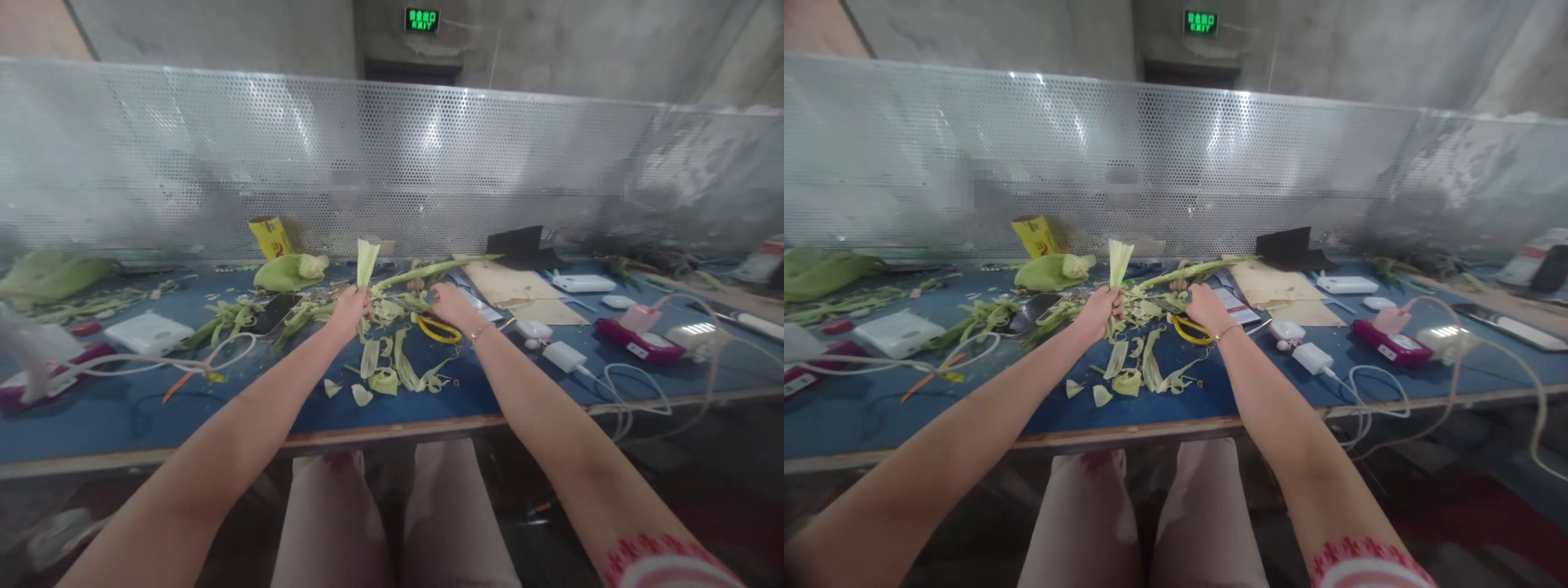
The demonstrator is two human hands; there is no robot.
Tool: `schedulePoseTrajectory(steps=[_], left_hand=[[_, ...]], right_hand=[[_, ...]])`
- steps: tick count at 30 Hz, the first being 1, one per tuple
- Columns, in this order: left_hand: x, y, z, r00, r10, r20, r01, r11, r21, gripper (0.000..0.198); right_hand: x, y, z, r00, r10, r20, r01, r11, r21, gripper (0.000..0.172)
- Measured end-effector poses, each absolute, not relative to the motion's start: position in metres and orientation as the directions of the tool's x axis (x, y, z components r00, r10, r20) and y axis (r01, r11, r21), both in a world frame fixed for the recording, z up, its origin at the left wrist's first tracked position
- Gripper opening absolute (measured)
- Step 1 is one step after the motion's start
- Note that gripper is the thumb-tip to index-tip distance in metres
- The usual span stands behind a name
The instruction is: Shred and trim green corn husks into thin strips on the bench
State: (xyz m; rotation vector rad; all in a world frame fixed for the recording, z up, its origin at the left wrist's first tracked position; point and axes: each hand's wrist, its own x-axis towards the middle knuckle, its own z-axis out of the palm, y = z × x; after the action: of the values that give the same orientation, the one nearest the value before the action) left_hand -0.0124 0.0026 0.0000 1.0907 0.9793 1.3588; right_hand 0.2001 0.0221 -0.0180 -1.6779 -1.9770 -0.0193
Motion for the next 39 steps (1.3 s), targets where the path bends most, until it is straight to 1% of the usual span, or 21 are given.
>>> schedulePoseTrajectory(steps=[3,7,10,18,22,25,27,29,31,32,33,35,37,39], left_hand=[[-0.010,0.002,-0.001,0.016,0.996,0.083,-0.201,-0.078,0.977,0.016],[-0.007,0.000,0.000,0.014,0.996,0.091,-0.181,-0.087,0.980,0.016],[-0.006,-0.002,0.002,0.023,0.994,0.104,-0.168,-0.098,0.981,0.015],[-0.006,-0.004,0.005,0.032,0.995,0.100,-0.165,-0.093,0.982,0.020],[-0.006,-0.003,0.006,0.038,0.990,0.133,-0.154,-0.125,0.980,0.021],[-0.007,-0.001,0.004,0.071,0.986,0.152,-0.142,-0.140,0.980,0.023],[-0.008,0.000,0.002,0.111,0.980,0.165,-0.114,-0.152,0.982,0.024],[-0.009,0.001,0.000,0.162,0.969,0.187,-0.073,-0.177,0.981,0.025],[-0.009,0.002,-0.001,0.219,0.956,0.196,-0.037,-0.193,0.981,0.027],[-0.009,0.001,-0.001,0.250,0.949,0.193,-0.024,-0.193,0.981,0.027],[-0.008,0.001,-0.002,0.285,0.941,0.184,-0.011,-0.189,0.982,0.027],[-0.005,-0.002,-0.002,0.354,0.921,0.164,0.011,-0.179,0.984,0.025],[-0.002,-0.006,-0.002,0.415,0.897,0.153,0.021,-0.177,0.984,0.023],[0.001,-0.009,-0.003,0.458,0.877,0.147,0.019,-0.175,0.984,0.025]], right_hand=[[0.193,0.019,-0.015,-0.096,0.932,0.348,0.907,0.226,-0.355,0.030],[0.181,0.010,-0.009,-0.217,0.938,0.272,0.889,0.305,-0.342,0.024],[0.175,0.004,-0.006,-0.235,0.941,0.243,0.883,0.311,-0.353,0.025],[0.174,0.004,-0.005,-0.256,0.939,0.231,0.867,0.328,-0.374,0.023],[0.171,0.005,-0.005,-0.276,0.932,0.235,0.856,0.349,-0.381,0.021],[0.168,0.006,-0.005,-0.302,0.921,0.248,0.842,0.379,-0.384,0.019],[0.166,0.006,-0.005,-0.308,0.904,0.296,0.805,0.413,-0.425,0.018],[0.164,0.005,-0.004,-0.301,0.877,0.375,0.714,0.468,-0.521,0.017],[0.160,0.003,-0.002,-0.293,0.853,0.433,0.555,0.520,-0.649,0.022],[0.158,0.002,-0.002,-0.291,0.852,0.435,0.461,0.524,-0.717,0.025],[0.155,0.000,-0.002,-0.293,0.857,0.424,0.360,0.510,-0.781,0.028],[0.149,-0.002,-0.004,-0.297,0.879,0.374,0.158,0.432,-0.888,0.033],[0.143,-0.004,-0.005,-0.323,0.886,0.332,-0.030,0.342,-0.939,0.037],[0.138,-0.006,-0.006,-0.351,0.877,0.328,-0.189,0.276,-0.942,0.038]])
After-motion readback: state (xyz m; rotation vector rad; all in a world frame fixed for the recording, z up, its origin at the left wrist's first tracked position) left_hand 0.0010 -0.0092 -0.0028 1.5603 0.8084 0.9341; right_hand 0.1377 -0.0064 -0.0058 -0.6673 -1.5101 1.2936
